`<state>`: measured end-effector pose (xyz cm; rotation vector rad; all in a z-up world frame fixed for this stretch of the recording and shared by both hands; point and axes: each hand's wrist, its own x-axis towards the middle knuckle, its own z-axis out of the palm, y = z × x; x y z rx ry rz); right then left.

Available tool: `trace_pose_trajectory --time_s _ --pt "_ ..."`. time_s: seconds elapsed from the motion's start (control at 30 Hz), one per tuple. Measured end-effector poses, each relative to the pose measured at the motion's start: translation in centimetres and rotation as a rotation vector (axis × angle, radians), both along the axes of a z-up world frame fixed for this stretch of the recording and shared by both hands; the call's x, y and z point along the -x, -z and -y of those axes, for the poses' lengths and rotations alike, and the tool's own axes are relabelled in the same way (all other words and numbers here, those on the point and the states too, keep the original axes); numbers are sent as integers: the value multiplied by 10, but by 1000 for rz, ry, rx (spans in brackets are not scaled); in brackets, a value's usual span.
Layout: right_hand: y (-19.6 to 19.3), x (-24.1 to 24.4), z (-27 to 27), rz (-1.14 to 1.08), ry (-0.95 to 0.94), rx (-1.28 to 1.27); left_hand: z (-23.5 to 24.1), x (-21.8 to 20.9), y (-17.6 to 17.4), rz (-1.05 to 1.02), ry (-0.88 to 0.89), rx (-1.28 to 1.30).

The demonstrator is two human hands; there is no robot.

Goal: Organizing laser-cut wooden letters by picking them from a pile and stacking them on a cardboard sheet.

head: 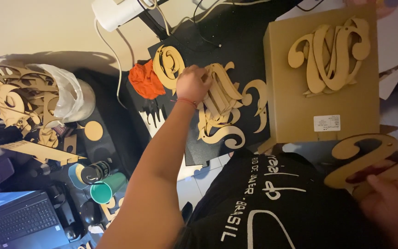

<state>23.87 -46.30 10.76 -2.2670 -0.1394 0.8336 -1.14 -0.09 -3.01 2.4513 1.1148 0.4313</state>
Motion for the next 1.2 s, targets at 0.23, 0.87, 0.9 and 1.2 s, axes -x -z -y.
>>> trace_pose_trajectory --time_s 0.23,0.87,0.9,1.2 --pt "-69 37 -61 -72 103 150 3 5 -21 137 -2 132" --pt "-85 43 -83 -112 43 88 0 7 16 112 -109 446" --pt "-79 40 -78 -112 43 90 1 8 16 112 -109 448" --pt "-65 35 -65 -97 120 54 14 -3 2 -9 -217 343"
